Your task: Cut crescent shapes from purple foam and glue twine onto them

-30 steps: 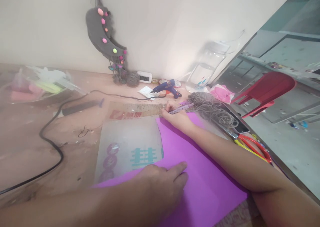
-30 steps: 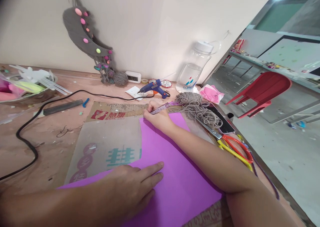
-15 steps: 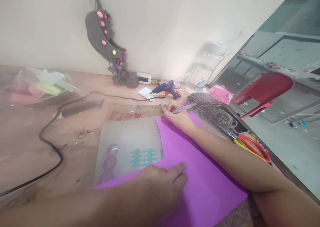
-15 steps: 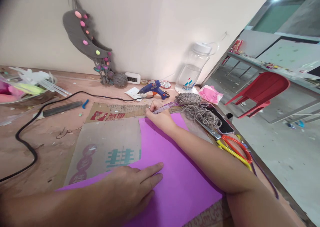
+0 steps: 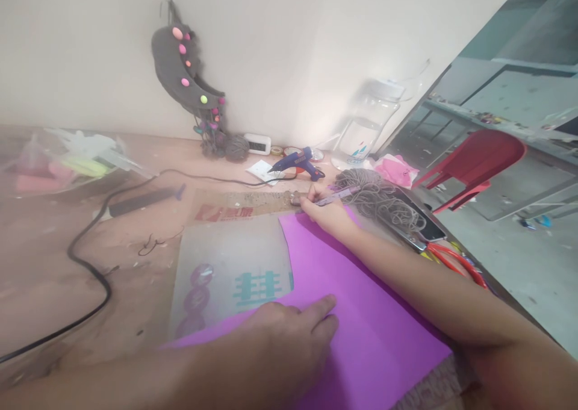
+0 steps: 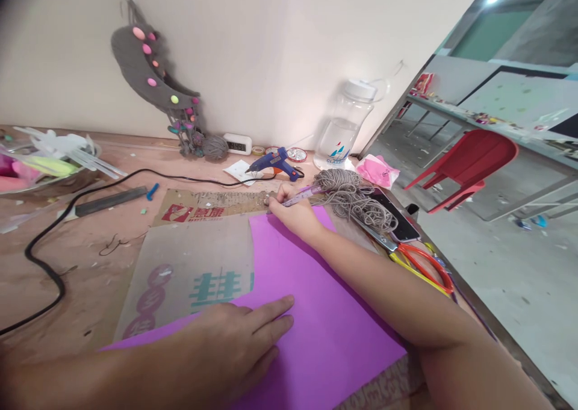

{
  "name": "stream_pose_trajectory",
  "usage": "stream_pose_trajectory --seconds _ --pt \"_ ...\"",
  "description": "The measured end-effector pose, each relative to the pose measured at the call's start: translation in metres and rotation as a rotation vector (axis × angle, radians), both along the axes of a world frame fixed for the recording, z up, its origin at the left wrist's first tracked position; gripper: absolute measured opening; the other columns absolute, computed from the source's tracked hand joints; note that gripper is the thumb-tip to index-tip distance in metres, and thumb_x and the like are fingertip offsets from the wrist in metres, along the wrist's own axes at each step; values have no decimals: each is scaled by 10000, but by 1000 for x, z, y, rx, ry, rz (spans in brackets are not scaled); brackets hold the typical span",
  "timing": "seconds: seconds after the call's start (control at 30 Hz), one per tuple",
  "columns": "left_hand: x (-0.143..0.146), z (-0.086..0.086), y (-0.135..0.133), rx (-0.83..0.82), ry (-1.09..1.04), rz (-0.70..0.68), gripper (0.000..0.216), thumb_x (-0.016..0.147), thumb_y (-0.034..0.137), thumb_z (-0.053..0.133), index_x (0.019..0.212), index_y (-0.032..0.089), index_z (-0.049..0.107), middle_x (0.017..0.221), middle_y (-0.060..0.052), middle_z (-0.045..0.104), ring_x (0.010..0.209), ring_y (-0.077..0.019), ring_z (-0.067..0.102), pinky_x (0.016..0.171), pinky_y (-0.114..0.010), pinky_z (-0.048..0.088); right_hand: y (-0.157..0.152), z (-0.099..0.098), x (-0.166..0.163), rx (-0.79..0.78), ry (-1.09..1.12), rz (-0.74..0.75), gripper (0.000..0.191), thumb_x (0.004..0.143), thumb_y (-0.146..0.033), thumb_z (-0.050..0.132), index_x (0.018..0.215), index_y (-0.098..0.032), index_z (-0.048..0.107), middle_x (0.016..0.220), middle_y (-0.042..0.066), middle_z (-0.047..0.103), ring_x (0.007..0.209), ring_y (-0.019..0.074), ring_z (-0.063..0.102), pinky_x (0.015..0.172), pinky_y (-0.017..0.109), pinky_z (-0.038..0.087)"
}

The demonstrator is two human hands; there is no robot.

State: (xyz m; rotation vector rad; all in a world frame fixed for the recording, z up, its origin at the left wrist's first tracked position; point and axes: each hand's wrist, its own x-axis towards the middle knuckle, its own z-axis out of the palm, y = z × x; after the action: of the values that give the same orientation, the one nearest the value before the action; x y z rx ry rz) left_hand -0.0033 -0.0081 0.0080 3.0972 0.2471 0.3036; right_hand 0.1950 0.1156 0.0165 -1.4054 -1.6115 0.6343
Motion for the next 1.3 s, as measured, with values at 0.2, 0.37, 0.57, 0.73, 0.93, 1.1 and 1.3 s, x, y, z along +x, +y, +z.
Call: stream_pose_trajectory --seconds 0.2,0.37,0.57,0.73,0.93,1.1,1.3 --pt "2 -10 -1 25 -72 78 367 1008 251 402 1266 151 642 1384 -95 613 976 -135 667 442 -287 363 -5 1 -1 -56 18 49 297 821 -341 611 668 -247 374 515 -72 461 464 112 405 508 267 310" --pt "4 -12 -1 1 -7 94 368 1004 273 420 1295 171 620 1395 -78 611 676 -99 654 447 -304 386 -2 1 -8 -65 27 65 299 820 -358 617 667 -241 388 511 -73 463 470 113 432 519 260 335" --pt "3 -12 -1 -21 -34 92 390 1005 262 401 1326 158 597 1428 -103 581 700 -108 668 445 -303 379 -3 0 -8 -65 -8 77 290 813 -348 619 668 -239 392 530 -66 470 487 115 432 517 254 321" --pt "2 -11 -2 -5 -40 93 387 1008 271 400 1317 162 604 1402 -99 604 683 -101 663 435 -298 352 -1 -2 -7 -23 -24 85 274 796 -322 600 660 -240 376 552 -68 432 507 114 408 524 254 306" --pt "2 -7 0 8 -40 68 375 1006 249 399 1299 153 613 1392 -89 614 723 -104 665 445 -297 337 1 0 -6 23 -100 26 268 762 -266 562 611 -236 342 572 -62 384 549 116 383 545 257 290" --pt "2 -5 0 5 -57 81 365 998 255 419 1285 159 624 1375 -73 629 683 -100 650 447 -310 345 2 1 -5 24 -126 -21 269 754 -247 555 608 -234 329 572 -63 369 559 118 377 558 263 294" --pt "2 -6 -1 -5 -68 93 366 990 273 434 1280 164 629 1373 -72 632 605 -95 619 437 -314 333 3 -2 -3 48 -150 -35 272 744 -237 547 604 -236 314 569 -59 372 577 125 383 586 270 301"
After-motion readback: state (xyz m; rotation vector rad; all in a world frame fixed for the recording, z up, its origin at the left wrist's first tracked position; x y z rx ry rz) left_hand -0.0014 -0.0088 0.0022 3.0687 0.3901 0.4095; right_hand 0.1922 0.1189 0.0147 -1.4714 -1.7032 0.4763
